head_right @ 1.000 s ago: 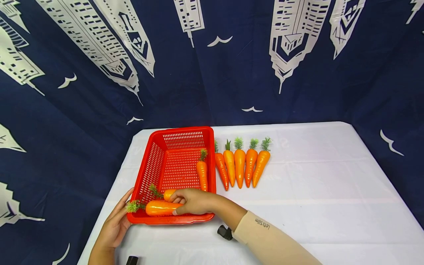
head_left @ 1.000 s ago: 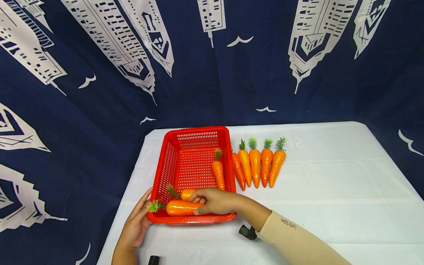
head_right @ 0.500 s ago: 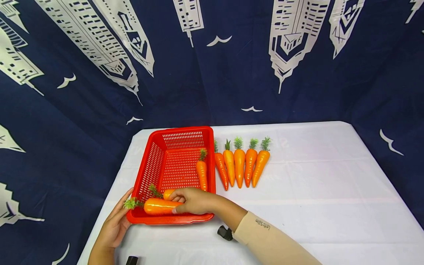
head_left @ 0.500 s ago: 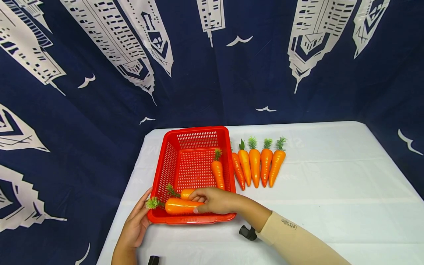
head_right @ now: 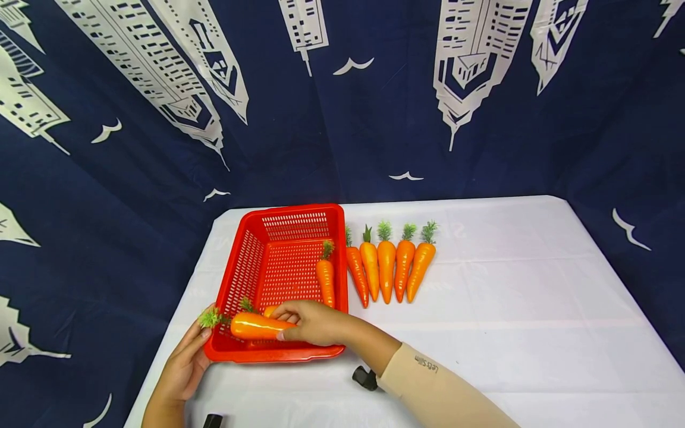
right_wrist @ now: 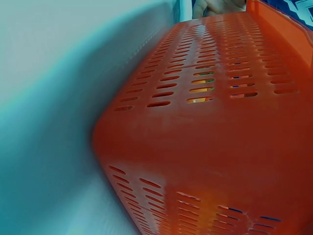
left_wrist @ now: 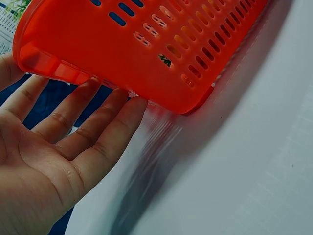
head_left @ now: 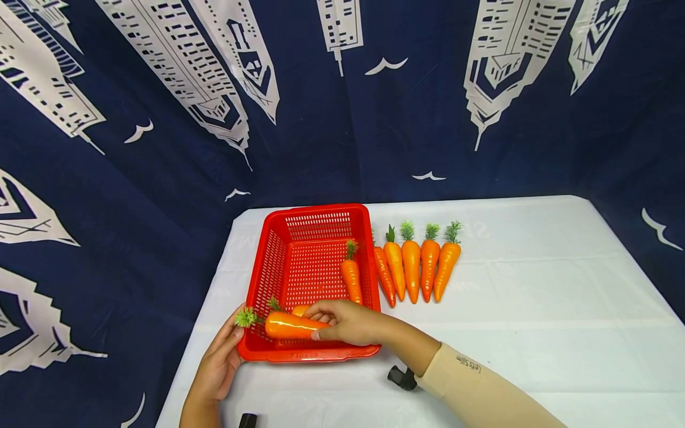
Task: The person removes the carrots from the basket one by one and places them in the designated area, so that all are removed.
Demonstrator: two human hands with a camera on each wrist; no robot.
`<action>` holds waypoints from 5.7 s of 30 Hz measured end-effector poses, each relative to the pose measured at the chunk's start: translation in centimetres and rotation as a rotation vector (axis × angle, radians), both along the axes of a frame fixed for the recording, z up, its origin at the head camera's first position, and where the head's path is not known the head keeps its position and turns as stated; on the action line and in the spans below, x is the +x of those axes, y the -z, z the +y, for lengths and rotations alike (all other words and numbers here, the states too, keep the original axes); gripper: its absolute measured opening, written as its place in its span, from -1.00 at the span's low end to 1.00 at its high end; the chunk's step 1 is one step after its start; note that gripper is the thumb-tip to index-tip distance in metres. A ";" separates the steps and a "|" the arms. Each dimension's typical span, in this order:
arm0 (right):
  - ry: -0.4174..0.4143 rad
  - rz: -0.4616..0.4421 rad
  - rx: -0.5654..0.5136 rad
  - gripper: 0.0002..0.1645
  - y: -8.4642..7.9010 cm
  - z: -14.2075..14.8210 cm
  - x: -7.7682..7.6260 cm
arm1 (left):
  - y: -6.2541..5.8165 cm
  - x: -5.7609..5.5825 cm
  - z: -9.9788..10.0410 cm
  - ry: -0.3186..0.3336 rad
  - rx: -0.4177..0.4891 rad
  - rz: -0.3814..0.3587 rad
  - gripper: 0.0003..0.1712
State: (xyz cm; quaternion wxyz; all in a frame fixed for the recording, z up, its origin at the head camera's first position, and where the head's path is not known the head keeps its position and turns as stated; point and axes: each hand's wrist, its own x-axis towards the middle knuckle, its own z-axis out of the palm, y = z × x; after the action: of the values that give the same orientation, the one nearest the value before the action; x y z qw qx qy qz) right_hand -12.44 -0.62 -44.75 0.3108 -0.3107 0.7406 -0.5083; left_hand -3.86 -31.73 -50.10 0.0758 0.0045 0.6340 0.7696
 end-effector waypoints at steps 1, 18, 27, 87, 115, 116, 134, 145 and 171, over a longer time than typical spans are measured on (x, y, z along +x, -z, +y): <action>0.005 0.002 0.000 -0.57 0.0 0.0 0.0 | 0.0 0.0 0.0 -0.001 0.002 0.006 -0.38; 0.105 0.028 -0.083 -0.57 0.2 0.4 0.2 | 0.0 0.2 0.0 -0.002 0.018 0.024 -0.41; 0.186 0.023 -0.151 -0.52 0.2 0.5 0.3 | -0.1 0.0 0.0 0.039 0.013 0.022 -0.37; 0.781 0.049 -0.561 -0.40 1.1 3.9 1.0 | -0.2 0.0 0.0 0.010 -0.021 -0.005 -0.38; 1.004 -0.037 -0.533 -0.40 2.6 9.0 -0.8 | -0.1 0.0 0.0 0.001 -0.010 -0.003 -0.37; 1.016 -0.041 -0.524 -0.39 2.6 9.2 -0.9 | -0.1 0.0 0.0 0.002 -0.009 -0.003 -0.37; 1.182 -0.062 -0.478 -0.44 3.8 12.3 -1.6 | -0.1 0.0 0.0 0.006 -0.023 -0.001 -0.38; 1.261 -0.129 -0.530 -0.44 4.2 14.1 -1.9 | -0.2 0.0 0.0 0.001 -0.018 -0.005 -0.37; 1.407 -0.220 -0.526 -0.44 5.7 18.1 -2.7 | -0.2 0.0 -0.1 0.007 -0.018 -0.004 -0.38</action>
State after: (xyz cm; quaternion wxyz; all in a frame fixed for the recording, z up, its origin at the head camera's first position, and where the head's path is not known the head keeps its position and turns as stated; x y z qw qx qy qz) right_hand -15.09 17.50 -50.43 -0.0990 0.2235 0.5832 -0.7747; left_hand -3.88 -31.80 -49.92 0.0797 0.0046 0.6408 0.7636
